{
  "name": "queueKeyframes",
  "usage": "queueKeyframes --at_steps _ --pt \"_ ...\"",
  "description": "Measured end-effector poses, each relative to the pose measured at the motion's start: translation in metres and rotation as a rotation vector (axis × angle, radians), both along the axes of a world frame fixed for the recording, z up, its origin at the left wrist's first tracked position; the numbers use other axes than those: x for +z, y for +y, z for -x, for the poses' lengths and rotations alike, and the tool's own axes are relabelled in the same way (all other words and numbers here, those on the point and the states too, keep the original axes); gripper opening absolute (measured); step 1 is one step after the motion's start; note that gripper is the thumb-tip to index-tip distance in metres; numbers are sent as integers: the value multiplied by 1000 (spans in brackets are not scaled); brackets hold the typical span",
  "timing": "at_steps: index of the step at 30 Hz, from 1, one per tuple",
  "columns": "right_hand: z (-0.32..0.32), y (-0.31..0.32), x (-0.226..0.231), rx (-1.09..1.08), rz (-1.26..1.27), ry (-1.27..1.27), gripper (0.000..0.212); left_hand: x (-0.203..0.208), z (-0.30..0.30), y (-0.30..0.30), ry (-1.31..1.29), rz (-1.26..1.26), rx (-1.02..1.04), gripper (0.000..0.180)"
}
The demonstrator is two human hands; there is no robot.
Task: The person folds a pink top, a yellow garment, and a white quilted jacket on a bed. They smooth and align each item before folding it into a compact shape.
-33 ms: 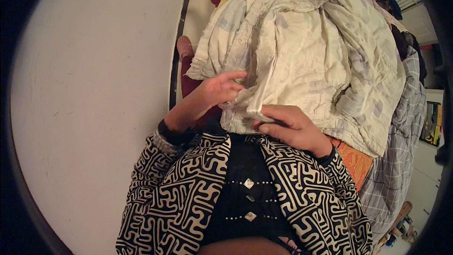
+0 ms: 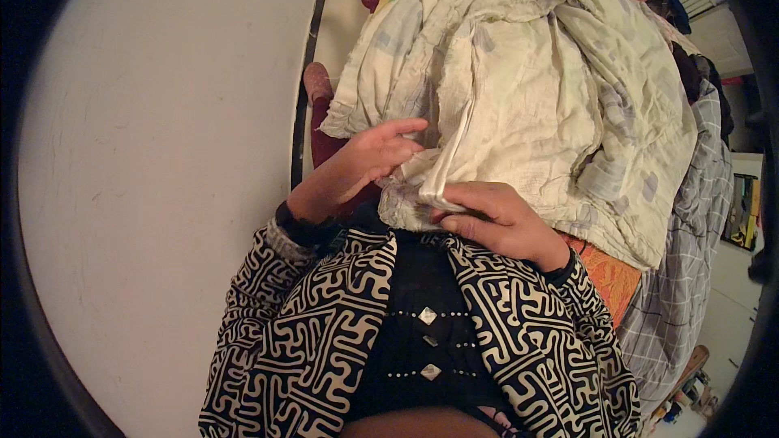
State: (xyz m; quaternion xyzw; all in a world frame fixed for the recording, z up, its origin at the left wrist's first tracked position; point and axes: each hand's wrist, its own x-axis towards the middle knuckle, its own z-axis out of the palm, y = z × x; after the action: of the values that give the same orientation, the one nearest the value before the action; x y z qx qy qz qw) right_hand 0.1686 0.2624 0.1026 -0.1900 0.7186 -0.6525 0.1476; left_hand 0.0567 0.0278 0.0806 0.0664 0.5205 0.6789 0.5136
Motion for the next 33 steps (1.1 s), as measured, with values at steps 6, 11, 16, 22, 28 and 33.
queueKeyframes --at_steps 6,11,16,22,28,33 --pt "4 -4 -6 26 -39 157 32 -2 -1 36 -149 -140 119 31" --pt "8 -4 -6 69 -30 134 35 -5 5 25 -85 -123 301 30" --pt "14 -6 -9 105 -51 140 39 -6 9 7 -172 -318 391 46" --pt "20 -7 -10 165 -27 168 40 -6 -4 15 81 -21 174 37" --pt "22 -3 -6 197 -99 134 36 -7 -4 16 -46 -32 430 17" --pt "22 5 -4 119 -127 155 34 -9 -3 8 82 -32 479 10"
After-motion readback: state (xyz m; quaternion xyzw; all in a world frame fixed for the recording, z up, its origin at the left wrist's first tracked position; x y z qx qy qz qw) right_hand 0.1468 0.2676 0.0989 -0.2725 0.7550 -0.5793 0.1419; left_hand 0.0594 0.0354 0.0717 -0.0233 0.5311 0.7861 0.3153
